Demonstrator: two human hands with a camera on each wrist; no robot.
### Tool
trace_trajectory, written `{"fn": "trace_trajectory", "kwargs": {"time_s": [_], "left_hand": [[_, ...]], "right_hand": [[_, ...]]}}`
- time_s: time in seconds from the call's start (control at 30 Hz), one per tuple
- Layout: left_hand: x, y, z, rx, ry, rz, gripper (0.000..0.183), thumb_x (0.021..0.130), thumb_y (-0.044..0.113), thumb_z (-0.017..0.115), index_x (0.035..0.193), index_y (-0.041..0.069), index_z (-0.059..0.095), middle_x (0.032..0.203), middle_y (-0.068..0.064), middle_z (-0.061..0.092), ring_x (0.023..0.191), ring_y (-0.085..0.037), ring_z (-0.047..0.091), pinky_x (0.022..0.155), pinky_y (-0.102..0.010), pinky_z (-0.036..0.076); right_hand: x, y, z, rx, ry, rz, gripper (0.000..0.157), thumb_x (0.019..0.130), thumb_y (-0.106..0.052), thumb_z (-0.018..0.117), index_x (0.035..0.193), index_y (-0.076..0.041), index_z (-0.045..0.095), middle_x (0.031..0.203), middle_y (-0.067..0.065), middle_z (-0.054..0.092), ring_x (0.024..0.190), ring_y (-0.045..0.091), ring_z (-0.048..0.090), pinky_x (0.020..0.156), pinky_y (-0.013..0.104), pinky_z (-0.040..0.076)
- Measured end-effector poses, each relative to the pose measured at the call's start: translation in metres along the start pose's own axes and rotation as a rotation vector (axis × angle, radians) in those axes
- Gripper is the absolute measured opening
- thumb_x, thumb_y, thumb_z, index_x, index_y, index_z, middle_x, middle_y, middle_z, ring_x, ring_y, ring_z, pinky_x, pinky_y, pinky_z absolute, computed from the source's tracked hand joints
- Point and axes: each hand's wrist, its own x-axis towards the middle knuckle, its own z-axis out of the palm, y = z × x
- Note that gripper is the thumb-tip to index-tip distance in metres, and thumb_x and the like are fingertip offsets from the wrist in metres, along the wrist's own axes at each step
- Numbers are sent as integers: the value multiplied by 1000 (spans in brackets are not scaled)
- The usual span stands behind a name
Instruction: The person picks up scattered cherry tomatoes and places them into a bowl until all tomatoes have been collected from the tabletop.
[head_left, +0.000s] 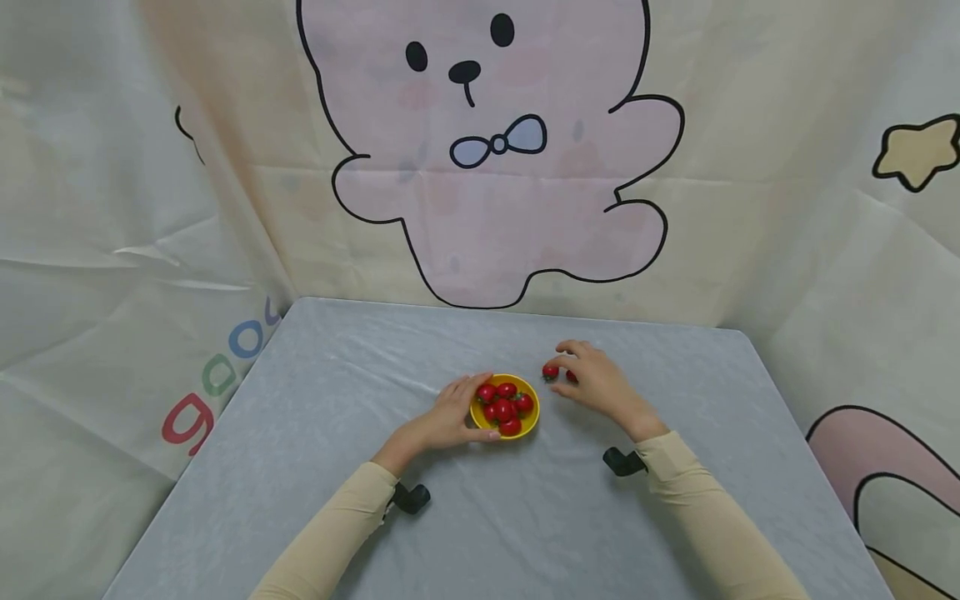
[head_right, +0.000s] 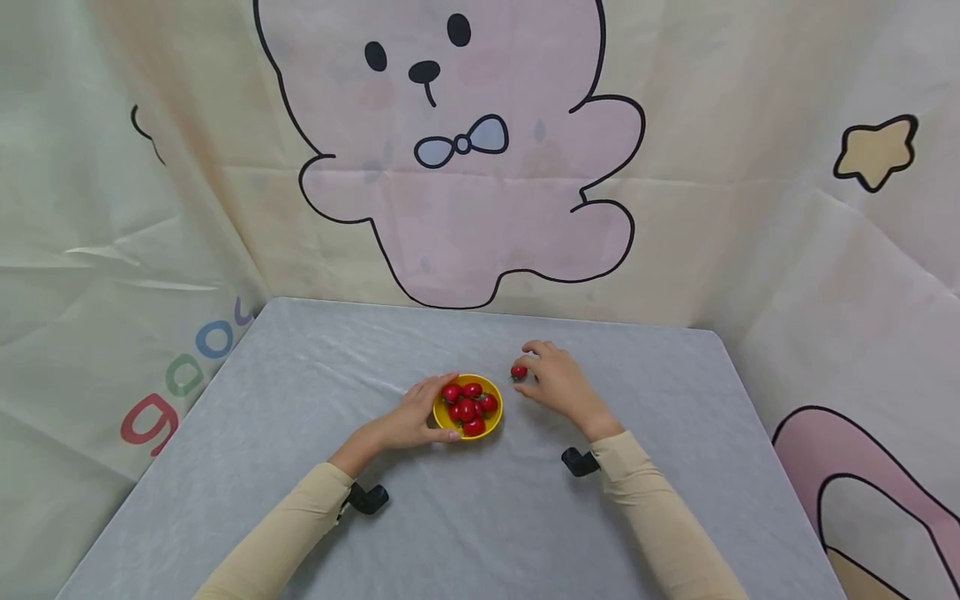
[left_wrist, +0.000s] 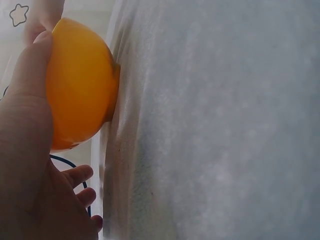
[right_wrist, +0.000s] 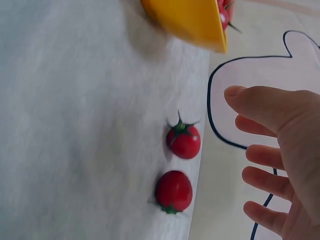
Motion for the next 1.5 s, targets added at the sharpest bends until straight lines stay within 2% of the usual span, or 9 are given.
{"fn": "trace_trajectory", "kwargs": {"time_s": [0.4,0.63,0.87,1.03,1.33,1.5], "left_hand": [[0,3,0,-5,-8,5,104,81,66,68,159,27,12,165,-5,23,152,-37,17,125,-56,11],[0,5,-3,-18,-3,-4,104,80,64,70,158,27,12,165,-5,24,152,-36,17,126,-55,11],[0,5,-3,-16,-9,-9,104,80,64,70,158,27,13,165,-5,23,153,-36,17,126,-56,11],[-1,5,-2,-11,-9,-8,104,81,65,69,158,27,13,165,-6,23,152,-37,17,125,-56,12],[-1,5,-2,-10,-10,-14,104,80,65,69,158,28,12,165,-5,23,153,-37,17,126,-56,12],[0,4,-1,-11,-9,-15,104,80,66,69,158,29,12,165,-5,23,152,-37,17,125,-57,12]], "right_hand": [[-8,27,2,-48,-52,91,35,83,-30,80,112,-13,73,131,18,60,120,37,55,99,60,48],[-8,39,1,-21,-72,129,35,83,-27,80,113,-11,72,130,19,59,118,38,56,100,59,47],[-11,51,10,-20,-92,203,39,84,-34,78,114,-10,72,129,18,59,118,37,55,101,57,47],[-12,53,17,-43,-78,269,43,83,-42,78,111,-9,73,127,18,60,116,38,55,97,59,48],[-9,45,24,-69,-15,336,50,80,-52,77,100,-6,74,117,19,64,103,38,59,89,56,51],[-8,43,27,-74,16,350,50,78,-53,79,94,-5,74,111,18,65,98,37,60,84,56,52]]}}
